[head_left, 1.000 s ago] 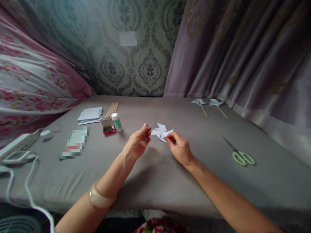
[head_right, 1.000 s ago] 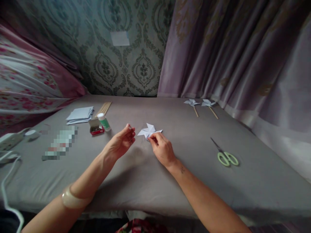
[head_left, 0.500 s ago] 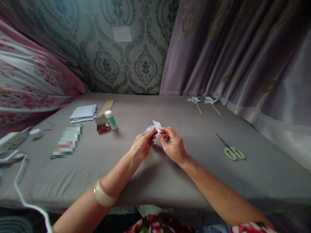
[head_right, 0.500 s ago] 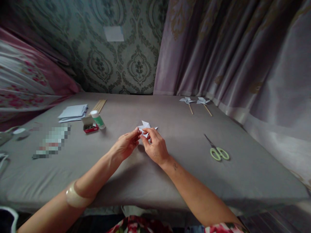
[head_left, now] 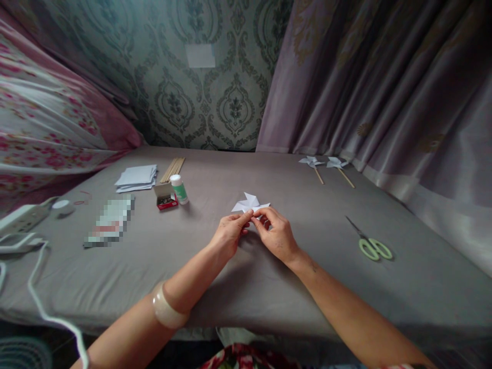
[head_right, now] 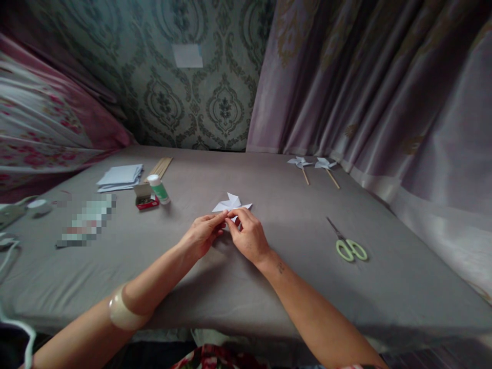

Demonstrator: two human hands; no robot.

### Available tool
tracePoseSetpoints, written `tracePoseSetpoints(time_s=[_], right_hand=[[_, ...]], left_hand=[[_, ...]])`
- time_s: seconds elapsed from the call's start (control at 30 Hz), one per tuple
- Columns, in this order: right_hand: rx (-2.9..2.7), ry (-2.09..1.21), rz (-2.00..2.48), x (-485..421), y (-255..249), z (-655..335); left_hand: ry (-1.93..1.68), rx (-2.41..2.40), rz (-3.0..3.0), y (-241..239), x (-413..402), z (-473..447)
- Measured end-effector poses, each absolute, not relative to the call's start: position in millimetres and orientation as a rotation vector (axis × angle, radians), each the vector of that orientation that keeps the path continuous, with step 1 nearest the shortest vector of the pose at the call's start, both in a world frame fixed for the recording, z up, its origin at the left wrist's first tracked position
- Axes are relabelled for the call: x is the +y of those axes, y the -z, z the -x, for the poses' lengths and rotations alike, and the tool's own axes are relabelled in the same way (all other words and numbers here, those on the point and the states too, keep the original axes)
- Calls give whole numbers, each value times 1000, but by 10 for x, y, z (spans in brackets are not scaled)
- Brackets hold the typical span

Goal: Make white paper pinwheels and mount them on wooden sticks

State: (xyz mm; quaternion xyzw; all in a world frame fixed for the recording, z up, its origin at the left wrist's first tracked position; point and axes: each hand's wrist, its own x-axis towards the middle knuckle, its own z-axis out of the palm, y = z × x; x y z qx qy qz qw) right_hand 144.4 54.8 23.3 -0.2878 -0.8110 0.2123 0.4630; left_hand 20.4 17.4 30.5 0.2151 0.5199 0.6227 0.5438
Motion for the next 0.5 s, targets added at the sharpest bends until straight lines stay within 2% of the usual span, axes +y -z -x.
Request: tracePoseSetpoints(time_s=[0.17,0.5], right_hand=[[-1929,-602,779,580,-260,-1472],[-1644,-777,1007,828,-205,-1555]], left_hand=[[-1397,1266,-622,-320,211,-129],[-1398,1810,-1139,-392,717,311]])
